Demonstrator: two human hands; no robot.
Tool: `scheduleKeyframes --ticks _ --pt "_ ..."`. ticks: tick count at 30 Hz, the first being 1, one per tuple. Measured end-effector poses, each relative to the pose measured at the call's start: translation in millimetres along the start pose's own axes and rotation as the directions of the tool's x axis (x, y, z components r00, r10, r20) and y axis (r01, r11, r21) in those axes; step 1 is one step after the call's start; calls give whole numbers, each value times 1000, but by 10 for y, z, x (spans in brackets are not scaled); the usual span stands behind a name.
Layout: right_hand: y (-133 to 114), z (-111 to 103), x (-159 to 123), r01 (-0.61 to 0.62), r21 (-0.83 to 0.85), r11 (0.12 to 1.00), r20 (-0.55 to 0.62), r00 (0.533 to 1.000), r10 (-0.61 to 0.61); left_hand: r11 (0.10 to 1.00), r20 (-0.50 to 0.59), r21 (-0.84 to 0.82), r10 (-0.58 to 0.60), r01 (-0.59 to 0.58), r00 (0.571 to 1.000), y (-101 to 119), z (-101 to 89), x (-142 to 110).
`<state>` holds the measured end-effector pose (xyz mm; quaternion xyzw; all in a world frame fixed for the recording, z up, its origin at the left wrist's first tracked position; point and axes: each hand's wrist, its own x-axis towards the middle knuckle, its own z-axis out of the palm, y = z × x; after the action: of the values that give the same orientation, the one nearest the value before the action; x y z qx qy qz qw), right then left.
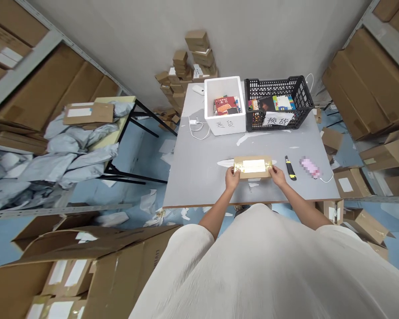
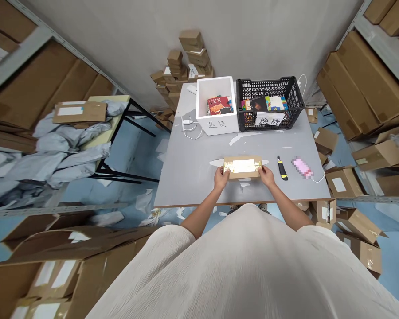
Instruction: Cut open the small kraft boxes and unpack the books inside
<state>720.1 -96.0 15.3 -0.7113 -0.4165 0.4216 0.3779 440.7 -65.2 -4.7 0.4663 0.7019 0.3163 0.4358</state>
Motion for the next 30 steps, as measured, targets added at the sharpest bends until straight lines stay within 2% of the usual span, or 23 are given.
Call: scheduleKeyframes --ticks 3,5,7,9,10,11,14,16,18,19,21,23,25,27,30 --pt "25 -19 -55 20 -109 994 28 999 -17 999 -70 39 10 -8 998 67 -4 -86" --pt "36 -33 -54 24 -146 989 45 999 -18 986 -120 126 127 -112 985 143 15 -176" --pt "33 -47 -27 17 -168 986 60 998 -7 928 -36 212 319 -305 947 241 76 -280" --pt "17 -61 8 6 -181 983 72 997 8 845 196 204 459 -494 867 344 180 -374" --pt "4 -66 20 1 -186 982 77 997 14 822 264 189 485 -538 834 391 242 -410" --pt "-10 -67 27 -4 -191 982 80 997 19 813 295 180 492 -553 819 431 302 -437" --pt "-73 -28 7 -11 -186 983 68 997 24 795 351 193 491 -575 797 509 425 -457" --pt "-146 51 -33 12 -157 988 47 999 -5 772 366 190 518 -607 773 534 414 -429" --pt "-257 183 -85 62 -126 990 10 998 -61 759 336 173 554 -628 762 557 317 -380" --pt "-327 268 -113 91 -121 988 -11 996 -93 765 301 167 562 -623 771 570 238 -349" --pt "-485 468 -174 162 -128 979 -23 986 -166 797 207 165 548 -581 811 595 37 -277" --pt "-639 690 -244 254 -133 958 24 967 -253 840 104 156 509 -519 855 605 -204 -198" --pt "-757 913 -322 329 -145 933 76 944 -320 871 32 134 473 -473 880 578 -463 -121" --pt "-824 1114 -405 335 -193 922 65 942 -329 885 -2 113 455 -452 891 502 -725 -55" --pt "-851 1350 -514 234 -273 933 -48 966 -256 899 -31 94 433 -428 901 312 -1092 11"
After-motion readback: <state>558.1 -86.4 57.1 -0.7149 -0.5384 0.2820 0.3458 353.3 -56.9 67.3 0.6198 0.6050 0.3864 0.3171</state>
